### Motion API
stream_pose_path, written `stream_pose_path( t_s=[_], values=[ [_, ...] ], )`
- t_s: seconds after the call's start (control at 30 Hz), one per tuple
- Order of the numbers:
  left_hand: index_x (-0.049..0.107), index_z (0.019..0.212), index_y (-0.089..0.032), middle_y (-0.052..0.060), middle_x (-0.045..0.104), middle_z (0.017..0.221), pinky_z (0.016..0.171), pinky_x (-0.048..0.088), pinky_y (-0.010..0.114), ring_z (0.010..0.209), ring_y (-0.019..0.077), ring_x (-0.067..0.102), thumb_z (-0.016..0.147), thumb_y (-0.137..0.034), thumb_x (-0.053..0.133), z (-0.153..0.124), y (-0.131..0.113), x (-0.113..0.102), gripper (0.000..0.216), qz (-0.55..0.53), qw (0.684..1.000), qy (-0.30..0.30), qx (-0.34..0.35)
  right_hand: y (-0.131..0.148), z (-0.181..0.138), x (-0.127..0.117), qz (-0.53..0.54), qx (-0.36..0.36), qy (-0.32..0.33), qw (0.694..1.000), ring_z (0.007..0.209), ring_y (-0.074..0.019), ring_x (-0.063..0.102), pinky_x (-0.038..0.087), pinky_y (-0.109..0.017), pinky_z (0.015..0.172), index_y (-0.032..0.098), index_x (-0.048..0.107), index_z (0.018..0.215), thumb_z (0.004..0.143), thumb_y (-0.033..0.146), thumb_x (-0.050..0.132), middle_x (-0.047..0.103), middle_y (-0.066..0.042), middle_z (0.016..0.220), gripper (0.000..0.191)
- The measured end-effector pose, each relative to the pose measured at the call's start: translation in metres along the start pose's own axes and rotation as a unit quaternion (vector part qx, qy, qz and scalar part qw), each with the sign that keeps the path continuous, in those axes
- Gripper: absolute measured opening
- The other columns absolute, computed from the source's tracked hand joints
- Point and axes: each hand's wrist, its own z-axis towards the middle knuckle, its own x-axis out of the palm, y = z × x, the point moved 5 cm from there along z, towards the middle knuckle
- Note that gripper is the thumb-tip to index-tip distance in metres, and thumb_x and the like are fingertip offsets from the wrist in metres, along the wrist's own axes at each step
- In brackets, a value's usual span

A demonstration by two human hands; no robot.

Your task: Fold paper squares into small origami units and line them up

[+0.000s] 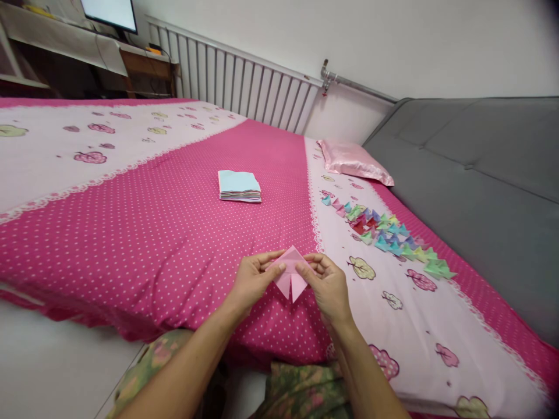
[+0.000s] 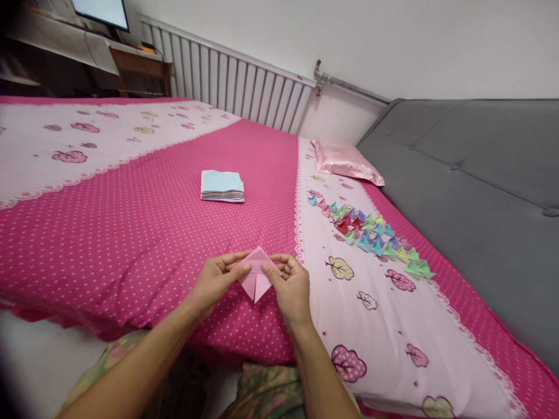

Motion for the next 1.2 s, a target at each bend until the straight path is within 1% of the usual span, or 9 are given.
stream_pose_path(
  t_s=[0.1, 0.17, 0.3, 0.43, 0.57, 0.67, 0.8, 1.0, 1.2],
  values=[
    [0.067, 0.086, -0.011, 0.007, 0.068, 0.069, 0.058, 0.046, 0.024, 0.059, 0.0144, 0.061, 0.065, -0.032, 0.069, 0.000, 0.002, -0.002, 0.031, 0.023, 1.000, 0.003, 0.003, -0.001, 0.001, 0.000, 0.001, 0.003, 0.010, 1.000, 0.068, -0.0157, 0.062, 0.049, -0.027, 0.063, 0.016, 0.060, 0.084, 0.066, 0.031, 0.069, 0.066, -0.003, 0.075, 0.025],
    [0.066, 0.078, -0.010, 0.007, 0.066, 0.066, 0.054, 0.044, 0.022, 0.055, 0.0130, 0.059, 0.064, -0.034, 0.069, 0.001, 0.003, -0.004, 0.028, 0.050, 0.999, -0.008, 0.010, -0.001, 0.000, 0.002, -0.002, 0.004, 0.016, 1.000, 0.069, -0.0162, 0.062, 0.049, -0.027, 0.065, 0.016, 0.062, 0.083, 0.065, 0.031, 0.070, 0.067, -0.003, 0.077, 0.025],
    [0.064, 0.070, -0.009, 0.004, 0.062, 0.062, 0.048, 0.038, 0.020, 0.050, 0.0098, 0.052, 0.064, -0.038, 0.066, 0.002, 0.001, -0.005, 0.029, 0.121, 0.992, -0.021, 0.034, -0.001, -0.001, 0.007, -0.009, 0.015, 0.043, 0.999, 0.067, -0.0158, 0.062, 0.049, -0.027, 0.064, 0.016, 0.064, 0.079, 0.063, 0.033, 0.071, 0.068, -0.002, 0.073, 0.025],
    [0.059, 0.062, -0.011, -0.001, 0.054, 0.054, 0.044, 0.032, 0.019, 0.045, 0.0075, 0.045, 0.066, -0.042, 0.062, 0.002, 0.003, -0.006, 0.031, 0.176, 0.983, -0.029, 0.039, -0.004, -0.002, 0.010, -0.019, 0.030, 0.069, 0.997, 0.060, -0.0139, 0.060, 0.047, -0.025, 0.057, 0.015, 0.063, 0.075, 0.060, 0.035, 0.072, 0.066, -0.002, 0.067, 0.026],
    [0.053, 0.054, -0.013, -0.003, 0.043, 0.047, 0.040, 0.023, 0.018, 0.043, 0.0067, 0.037, 0.070, -0.048, 0.056, 0.002, 0.004, -0.008, 0.039, 0.279, 0.958, -0.035, 0.053, -0.006, -0.003, 0.012, -0.026, 0.039, 0.087, 0.995, 0.056, -0.0119, 0.058, 0.045, -0.023, 0.054, 0.015, 0.062, 0.072, 0.057, 0.031, 0.075, 0.063, 0.000, 0.063, 0.026],
    [0.051, 0.052, -0.013, -0.003, 0.040, 0.046, 0.040, 0.022, 0.019, 0.043, 0.0074, 0.037, 0.075, -0.049, 0.049, 0.001, 0.003, -0.007, 0.042, 0.321, 0.944, -0.029, 0.068, -0.007, -0.004, 0.016, -0.026, 0.044, 0.106, 0.993, 0.057, -0.0122, 0.058, 0.045, -0.023, 0.055, 0.015, 0.062, 0.073, 0.055, 0.030, 0.076, 0.064, 0.000, 0.064, 0.027],
    [0.046, 0.050, -0.014, -0.004, 0.035, 0.046, 0.041, 0.021, 0.020, 0.043, 0.0073, 0.034, 0.080, -0.047, 0.043, -0.002, -0.001, -0.005, 0.045, 0.341, 0.935, -0.030, 0.096, -0.008, -0.005, 0.018, -0.021, 0.052, 0.122, 0.991, 0.058, -0.0127, 0.058, 0.045, -0.023, 0.056, 0.015, 0.062, 0.073, 0.055, 0.030, 0.076, 0.065, 0.000, 0.066, 0.027],
    [0.042, 0.049, -0.015, -0.005, 0.029, 0.047, 0.043, 0.021, 0.020, 0.045, 0.0067, 0.030, 0.082, -0.044, 0.041, -0.003, -0.006, -0.001, 0.044, 0.332, 0.934, -0.036, 0.130, -0.012, -0.004, 0.014, -0.007, 0.090, 0.097, 0.991, 0.049, -0.0095, 0.054, 0.040, -0.020, 0.049, 0.014, 0.060, 0.065, 0.054, 0.032, 0.076, 0.062, 0.002, 0.057, 0.026],
    [0.040, 0.050, -0.015, -0.005, 0.032, 0.047, 0.042, 0.021, 0.019, 0.043, 0.0062, 0.030, 0.082, -0.046, 0.041, -0.002, -0.004, 0.000, 0.044, 0.310, 0.943, -0.038, 0.119, -0.011, -0.004, 0.011, -0.007, 0.119, 0.084, 0.989, 0.038, -0.0049, 0.042, 0.032, -0.017, 0.039, 0.014, 0.059, 0.063, 0.058, 0.035, 0.074, 0.056, 0.005, 0.047, 0.026]
  ],
)
